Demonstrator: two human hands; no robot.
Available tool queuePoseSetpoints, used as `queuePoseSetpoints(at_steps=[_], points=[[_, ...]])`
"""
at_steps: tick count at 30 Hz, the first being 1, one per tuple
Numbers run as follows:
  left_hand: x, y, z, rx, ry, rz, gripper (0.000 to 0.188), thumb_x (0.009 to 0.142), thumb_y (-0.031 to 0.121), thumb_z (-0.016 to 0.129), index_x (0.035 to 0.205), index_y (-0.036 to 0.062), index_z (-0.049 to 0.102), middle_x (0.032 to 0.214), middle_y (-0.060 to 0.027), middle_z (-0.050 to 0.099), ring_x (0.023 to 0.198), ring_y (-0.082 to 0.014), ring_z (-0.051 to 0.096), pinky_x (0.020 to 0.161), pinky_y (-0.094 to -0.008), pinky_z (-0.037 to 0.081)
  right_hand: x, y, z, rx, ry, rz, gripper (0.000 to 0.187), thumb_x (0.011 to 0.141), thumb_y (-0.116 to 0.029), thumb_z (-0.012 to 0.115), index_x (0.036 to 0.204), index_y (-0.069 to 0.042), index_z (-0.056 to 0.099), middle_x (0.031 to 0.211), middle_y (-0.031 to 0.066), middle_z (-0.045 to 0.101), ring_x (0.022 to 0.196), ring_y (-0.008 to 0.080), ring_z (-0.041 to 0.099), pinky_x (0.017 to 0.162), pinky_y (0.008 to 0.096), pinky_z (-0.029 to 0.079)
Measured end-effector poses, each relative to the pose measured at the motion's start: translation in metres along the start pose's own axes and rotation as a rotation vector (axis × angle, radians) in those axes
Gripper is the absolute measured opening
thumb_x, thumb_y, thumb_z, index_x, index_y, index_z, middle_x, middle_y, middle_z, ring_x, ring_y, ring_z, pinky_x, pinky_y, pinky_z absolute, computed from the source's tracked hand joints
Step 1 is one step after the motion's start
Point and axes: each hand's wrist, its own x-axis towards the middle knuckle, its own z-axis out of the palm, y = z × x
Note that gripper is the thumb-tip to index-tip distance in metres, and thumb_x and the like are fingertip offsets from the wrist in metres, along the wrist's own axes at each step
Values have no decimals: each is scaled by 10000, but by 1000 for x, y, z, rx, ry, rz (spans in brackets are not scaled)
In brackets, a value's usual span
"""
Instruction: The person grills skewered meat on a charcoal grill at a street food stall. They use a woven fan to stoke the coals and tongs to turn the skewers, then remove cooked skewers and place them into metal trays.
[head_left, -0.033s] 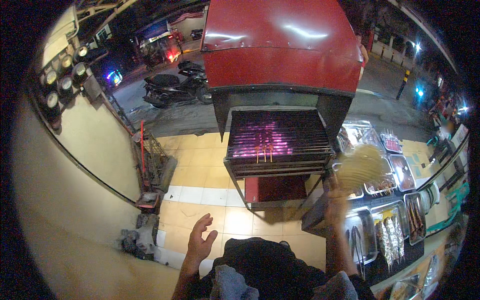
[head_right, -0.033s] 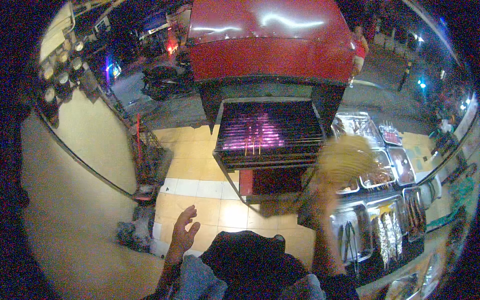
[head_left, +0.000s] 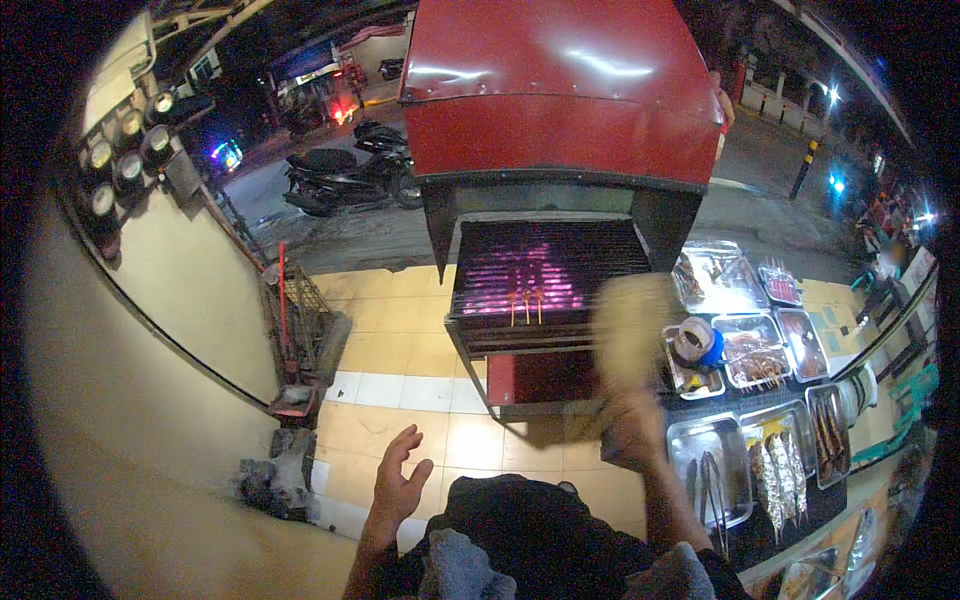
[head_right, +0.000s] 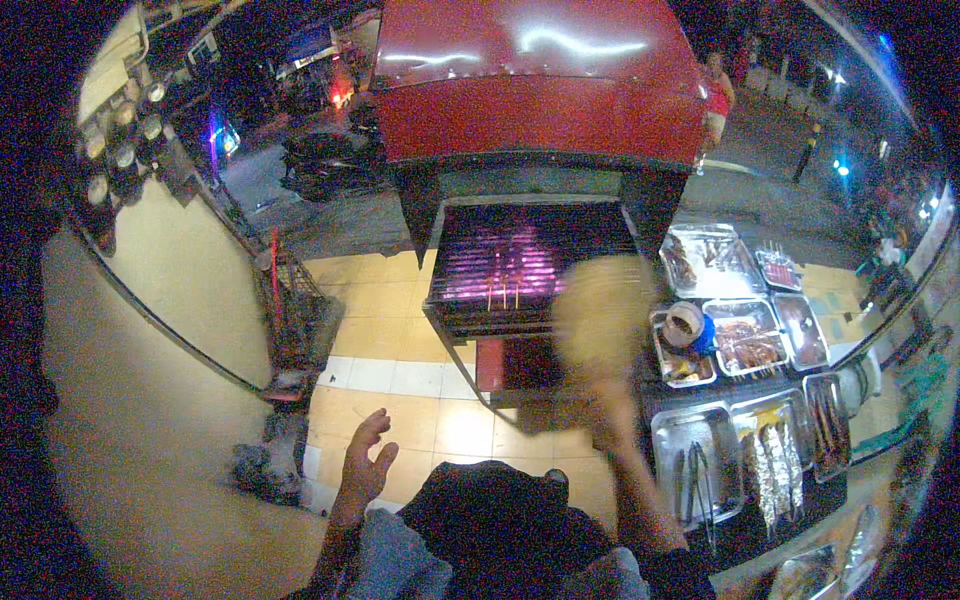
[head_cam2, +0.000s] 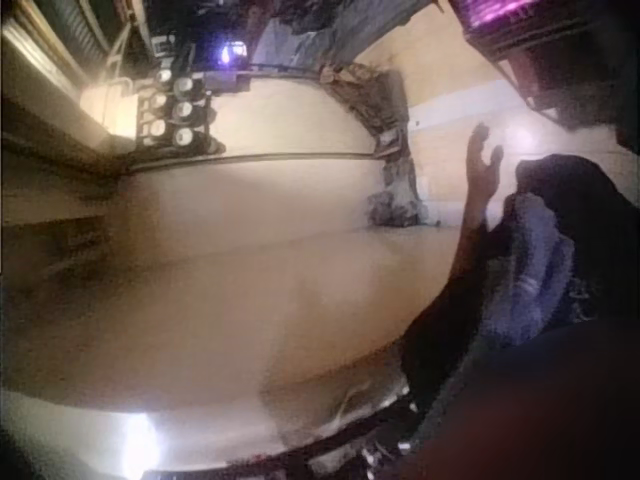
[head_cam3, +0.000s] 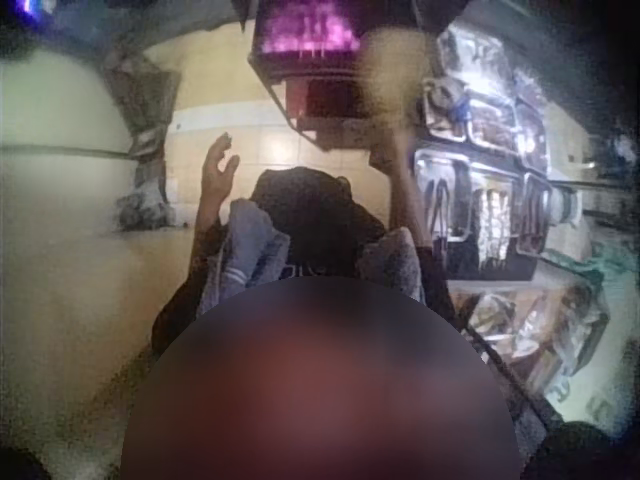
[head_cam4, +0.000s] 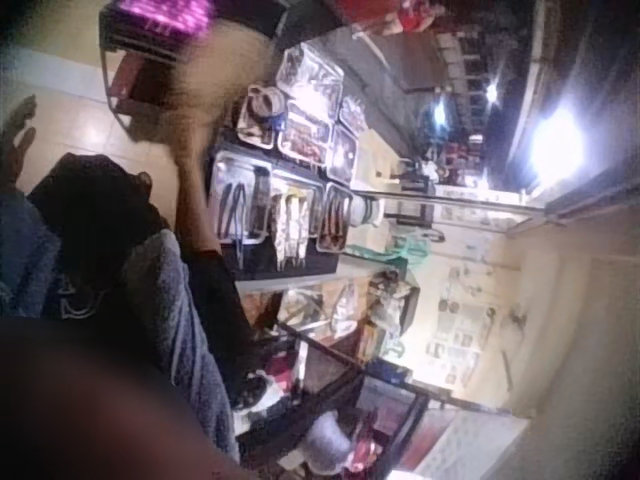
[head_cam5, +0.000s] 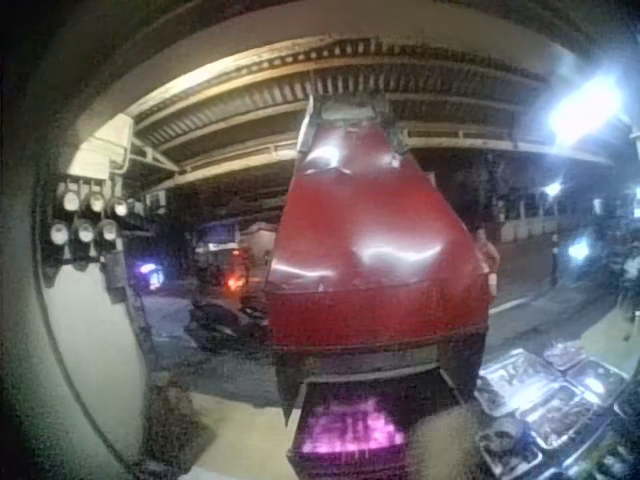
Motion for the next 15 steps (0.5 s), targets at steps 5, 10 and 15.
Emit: queuePoseSetpoints(at_steps=[5,10,15], points=[[3,-1,-10,-54,39,-21,502,921,115,734,1398,50,591,1506,-167,559,1348,-294,562,1080,-448,472,-11,-65,-6,796,-159,-360,316,1016,-273,648,1185,-10,699,1156,127,745,1034,272,704,901,397,578],[-17,-31,-9,-150,52,-54,561,918,49,691,1463,51,555,1432,-108,612,1288,-244,581,1101,-408,432,37,16,-99,639,912,288,373,1071,-263,566,1295,31,621,1171,131,707,1079,226,634,912,365,533],[-9,-63,8,-340,37,-55,592,974,104,634,1532,20,452,1572,-120,484,1320,-260,539,1091,-377,449,5,-32,9,878,-54,-83,364,1024,-196,607,1342,-21,637,1114,95,718,931,208,626,817,363,529]])
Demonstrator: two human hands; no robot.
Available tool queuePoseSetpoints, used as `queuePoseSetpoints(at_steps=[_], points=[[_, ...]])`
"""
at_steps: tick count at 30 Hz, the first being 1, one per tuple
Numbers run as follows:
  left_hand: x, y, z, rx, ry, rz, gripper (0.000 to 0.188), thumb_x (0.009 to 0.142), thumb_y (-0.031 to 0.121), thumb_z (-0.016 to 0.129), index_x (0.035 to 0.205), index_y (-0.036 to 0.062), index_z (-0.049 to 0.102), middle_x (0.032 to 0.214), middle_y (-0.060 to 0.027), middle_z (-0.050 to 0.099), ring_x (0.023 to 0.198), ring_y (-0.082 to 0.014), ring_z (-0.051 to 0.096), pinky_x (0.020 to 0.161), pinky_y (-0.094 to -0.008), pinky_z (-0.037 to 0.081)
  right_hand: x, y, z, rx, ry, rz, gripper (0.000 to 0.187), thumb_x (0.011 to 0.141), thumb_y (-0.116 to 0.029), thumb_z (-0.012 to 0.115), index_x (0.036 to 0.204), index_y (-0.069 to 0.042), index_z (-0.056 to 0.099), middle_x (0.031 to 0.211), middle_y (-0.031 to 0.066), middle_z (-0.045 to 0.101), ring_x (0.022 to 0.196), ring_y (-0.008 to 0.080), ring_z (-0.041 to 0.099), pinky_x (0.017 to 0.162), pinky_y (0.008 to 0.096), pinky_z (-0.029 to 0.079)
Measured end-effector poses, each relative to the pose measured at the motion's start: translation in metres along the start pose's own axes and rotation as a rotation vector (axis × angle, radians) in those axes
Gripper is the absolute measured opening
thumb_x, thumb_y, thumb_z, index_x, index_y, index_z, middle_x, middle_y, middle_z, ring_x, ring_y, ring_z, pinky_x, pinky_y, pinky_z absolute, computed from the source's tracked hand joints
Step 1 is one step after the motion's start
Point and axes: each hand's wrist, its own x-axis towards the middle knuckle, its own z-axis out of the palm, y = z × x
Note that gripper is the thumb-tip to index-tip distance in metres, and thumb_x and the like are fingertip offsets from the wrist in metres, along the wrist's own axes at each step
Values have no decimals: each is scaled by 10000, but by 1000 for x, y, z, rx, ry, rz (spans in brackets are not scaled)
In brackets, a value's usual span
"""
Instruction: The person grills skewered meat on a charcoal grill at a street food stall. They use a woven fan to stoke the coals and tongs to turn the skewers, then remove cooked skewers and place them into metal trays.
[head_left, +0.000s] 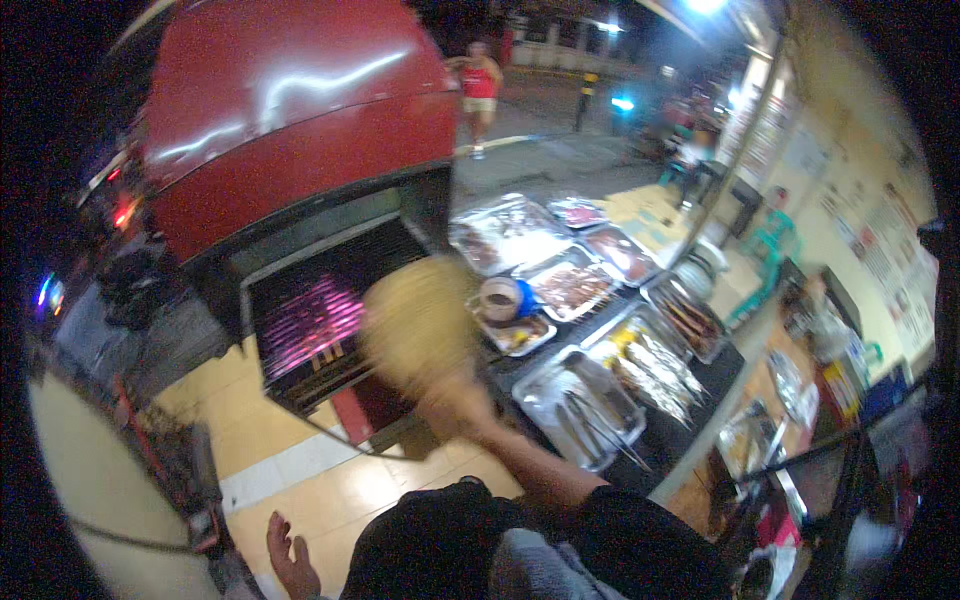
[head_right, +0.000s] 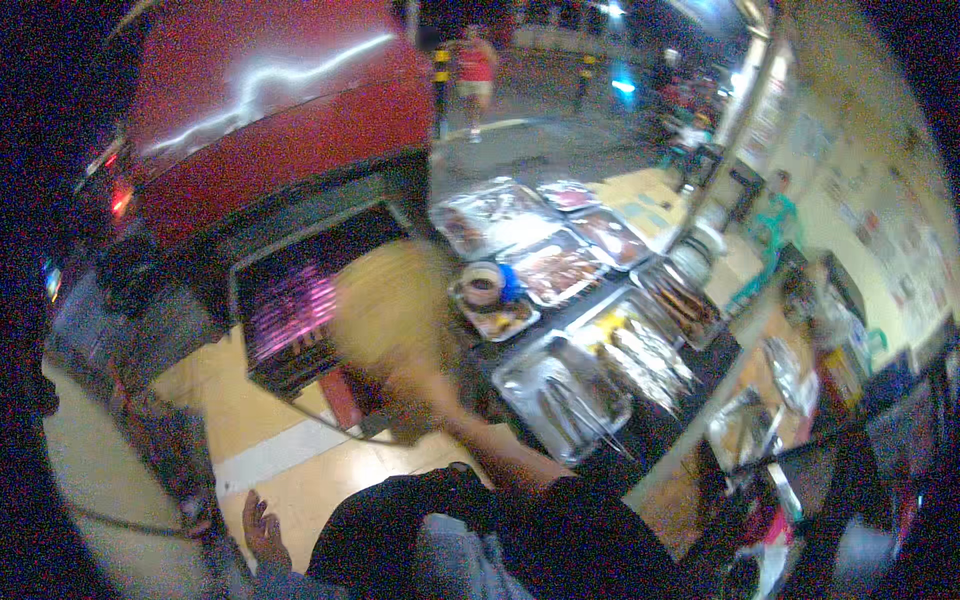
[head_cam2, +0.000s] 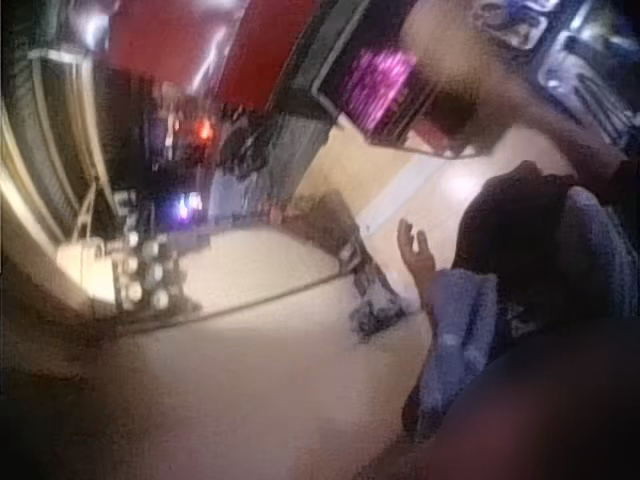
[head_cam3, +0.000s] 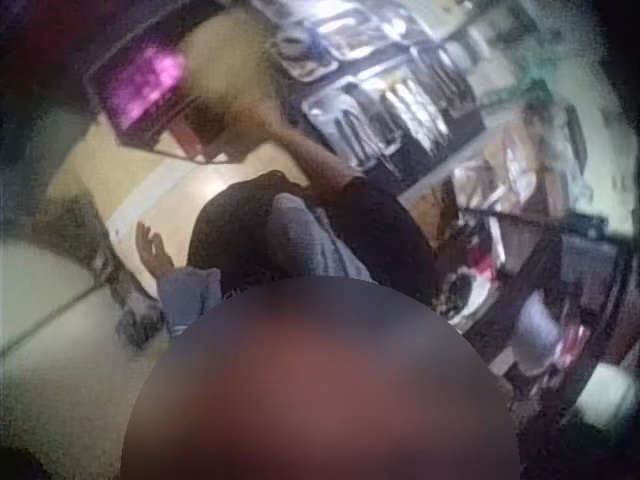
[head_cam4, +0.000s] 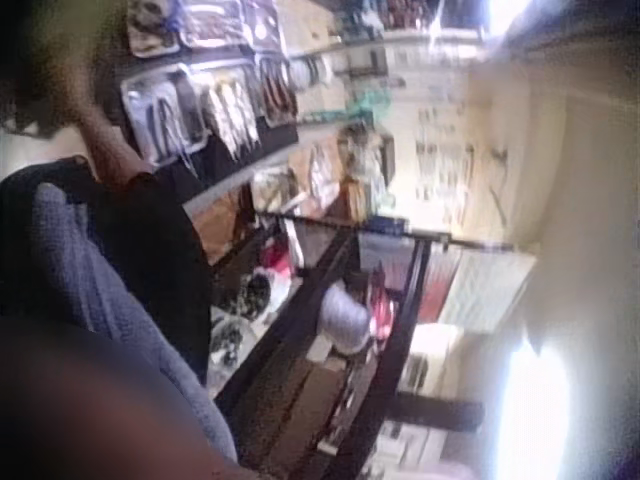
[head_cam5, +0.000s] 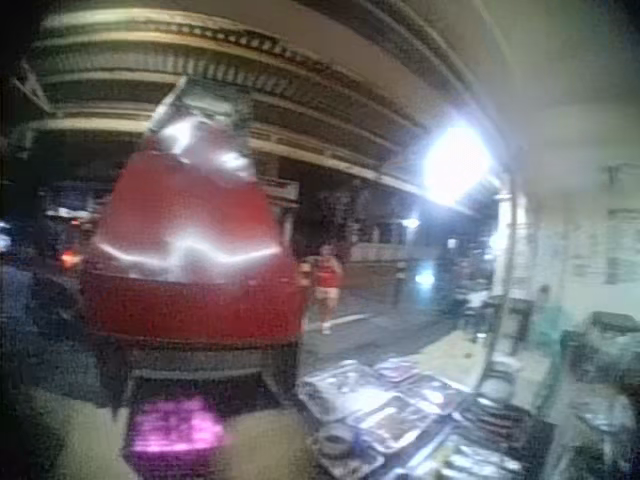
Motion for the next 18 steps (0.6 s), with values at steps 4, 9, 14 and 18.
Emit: queuePoseSetpoints(at_steps=[4,9,14,18], points=[[10,16,-3,46,-17,36,569,967,49,619,1512,-7,467,1541,-138,507,1298,-261,549,1087,-360,445,-25,18,51,230,-531,-153,400,987,-143,640,1379,-62,651,1068,65,727,813,194,620,741,361,527],[1,55,-2,65,56,-108,502,1001,68,674,1462,-50,512,1451,-176,583,1280,-272,578,1098,-374,447,2,-18,-95,-79,723,-76,230,960,-228,698,1097,-45,722,1065,104,725,991,253,670,900,399,531],[2,56,14,32,62,-185,527,998,63,675,1478,-50,490,1459,-181,572,1305,-289,566,1103,-389,445,16,-24,-67,-183,672,-49,273,1028,-265,561,1120,-44,693,1034,81,700,914,221,652,820,355,523],[8,48,16,116,10,-18,541,1008,80,663,1491,-61,466,1500,-183,530,1332,-296,543,1104,-396,441,-11,29,31,-70,-277,-3,341,1044,-317,548,1159,-28,688,1049,116,706,948,274,665,907,421,513]])
